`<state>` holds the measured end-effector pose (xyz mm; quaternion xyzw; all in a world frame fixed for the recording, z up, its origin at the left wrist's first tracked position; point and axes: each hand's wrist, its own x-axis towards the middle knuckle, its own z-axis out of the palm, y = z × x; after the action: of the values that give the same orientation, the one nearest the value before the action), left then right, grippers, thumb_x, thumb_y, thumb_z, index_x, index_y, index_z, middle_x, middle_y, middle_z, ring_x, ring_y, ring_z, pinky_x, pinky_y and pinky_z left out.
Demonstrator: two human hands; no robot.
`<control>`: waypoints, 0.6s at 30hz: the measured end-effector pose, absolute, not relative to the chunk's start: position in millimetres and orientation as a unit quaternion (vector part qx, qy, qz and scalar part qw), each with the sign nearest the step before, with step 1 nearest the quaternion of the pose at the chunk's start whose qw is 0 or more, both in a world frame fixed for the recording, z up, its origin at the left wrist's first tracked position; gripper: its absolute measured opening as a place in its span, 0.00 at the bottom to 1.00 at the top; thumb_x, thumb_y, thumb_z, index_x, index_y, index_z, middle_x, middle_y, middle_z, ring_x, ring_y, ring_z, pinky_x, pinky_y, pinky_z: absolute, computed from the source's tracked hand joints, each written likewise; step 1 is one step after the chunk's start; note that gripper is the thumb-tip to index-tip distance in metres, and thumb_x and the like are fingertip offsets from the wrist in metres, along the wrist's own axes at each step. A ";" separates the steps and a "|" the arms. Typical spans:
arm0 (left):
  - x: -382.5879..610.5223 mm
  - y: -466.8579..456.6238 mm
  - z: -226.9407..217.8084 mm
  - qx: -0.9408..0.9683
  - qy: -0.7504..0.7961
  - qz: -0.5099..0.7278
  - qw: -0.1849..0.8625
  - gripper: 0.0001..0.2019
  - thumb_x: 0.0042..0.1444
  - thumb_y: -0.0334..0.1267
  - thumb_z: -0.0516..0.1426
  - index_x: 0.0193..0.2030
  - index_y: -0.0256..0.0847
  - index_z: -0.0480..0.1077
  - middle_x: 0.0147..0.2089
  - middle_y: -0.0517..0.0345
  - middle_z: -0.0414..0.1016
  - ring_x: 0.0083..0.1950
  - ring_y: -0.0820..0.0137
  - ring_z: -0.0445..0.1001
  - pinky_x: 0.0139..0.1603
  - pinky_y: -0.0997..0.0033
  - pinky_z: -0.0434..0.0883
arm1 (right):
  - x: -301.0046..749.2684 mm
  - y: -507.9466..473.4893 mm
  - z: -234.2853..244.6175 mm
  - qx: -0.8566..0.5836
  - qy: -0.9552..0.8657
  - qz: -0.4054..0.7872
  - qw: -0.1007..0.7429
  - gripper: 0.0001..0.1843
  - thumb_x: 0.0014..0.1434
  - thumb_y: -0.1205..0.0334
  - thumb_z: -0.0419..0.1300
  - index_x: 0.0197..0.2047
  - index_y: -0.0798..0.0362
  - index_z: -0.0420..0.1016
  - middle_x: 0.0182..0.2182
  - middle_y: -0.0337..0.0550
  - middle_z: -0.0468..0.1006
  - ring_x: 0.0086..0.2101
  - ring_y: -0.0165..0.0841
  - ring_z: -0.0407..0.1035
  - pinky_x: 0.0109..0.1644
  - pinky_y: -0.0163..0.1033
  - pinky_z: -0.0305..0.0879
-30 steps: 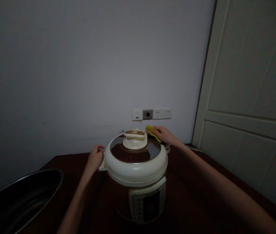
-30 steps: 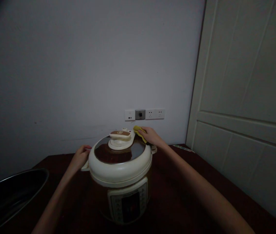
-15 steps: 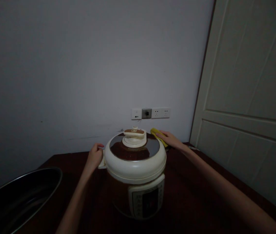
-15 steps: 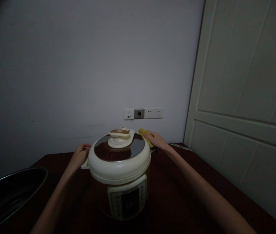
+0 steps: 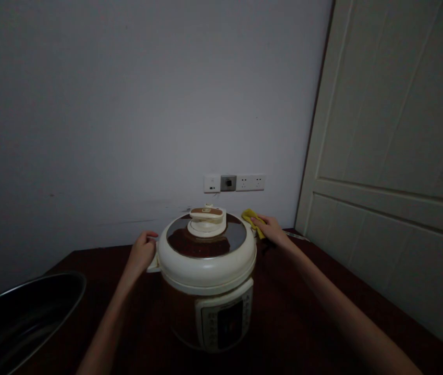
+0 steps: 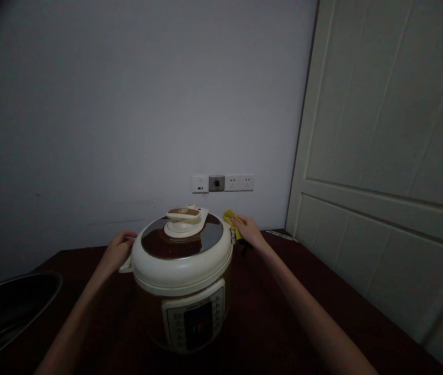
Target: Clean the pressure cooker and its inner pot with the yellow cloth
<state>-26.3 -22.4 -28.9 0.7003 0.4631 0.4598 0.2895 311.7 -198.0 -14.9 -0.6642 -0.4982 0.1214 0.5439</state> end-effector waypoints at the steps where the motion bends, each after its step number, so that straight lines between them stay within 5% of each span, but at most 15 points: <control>1: -26.5 -20.8 -29.7 0.702 0.462 0.460 0.287 0.11 0.41 0.38 0.50 0.33 0.40 0.67 0.31 0.54 0.72 0.35 0.62 0.71 0.38 0.66 0.67 | 316.3 -190.0 -10.0 -0.663 -0.488 0.138 0.550 0.28 0.51 0.43 0.57 0.40 0.62 0.78 0.26 0.47 0.79 0.23 0.34 0.69 0.26 0.37 0.65; 6: -27.4 -9.7 -35.4 0.699 0.464 0.450 0.305 0.12 0.40 0.37 0.50 0.34 0.41 0.67 0.29 0.56 0.71 0.34 0.63 0.71 0.37 0.66 0.67 | 319.7 -167.6 -7.2 -0.643 -0.425 0.188 0.609 0.23 0.45 0.46 0.63 0.32 0.59 0.79 0.22 0.43 0.78 0.22 0.30 0.67 0.26 0.33 0.61; 18: -26.8 -13.2 -28.9 0.689 0.473 0.461 0.298 0.09 0.40 0.37 0.51 0.31 0.42 0.67 0.27 0.57 0.72 0.34 0.61 0.73 0.36 0.66 0.69 | 281.4 -212.2 -46.4 -0.576 -0.345 0.149 0.726 0.33 0.44 0.37 0.60 0.41 0.58 0.75 0.32 0.44 0.78 0.29 0.33 0.69 0.30 0.34 0.63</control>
<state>-26.8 -13.2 -28.9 0.6894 0.4731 0.4608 0.2976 281.4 -212.2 -46.4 -0.5759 -0.3447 0.1485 0.7263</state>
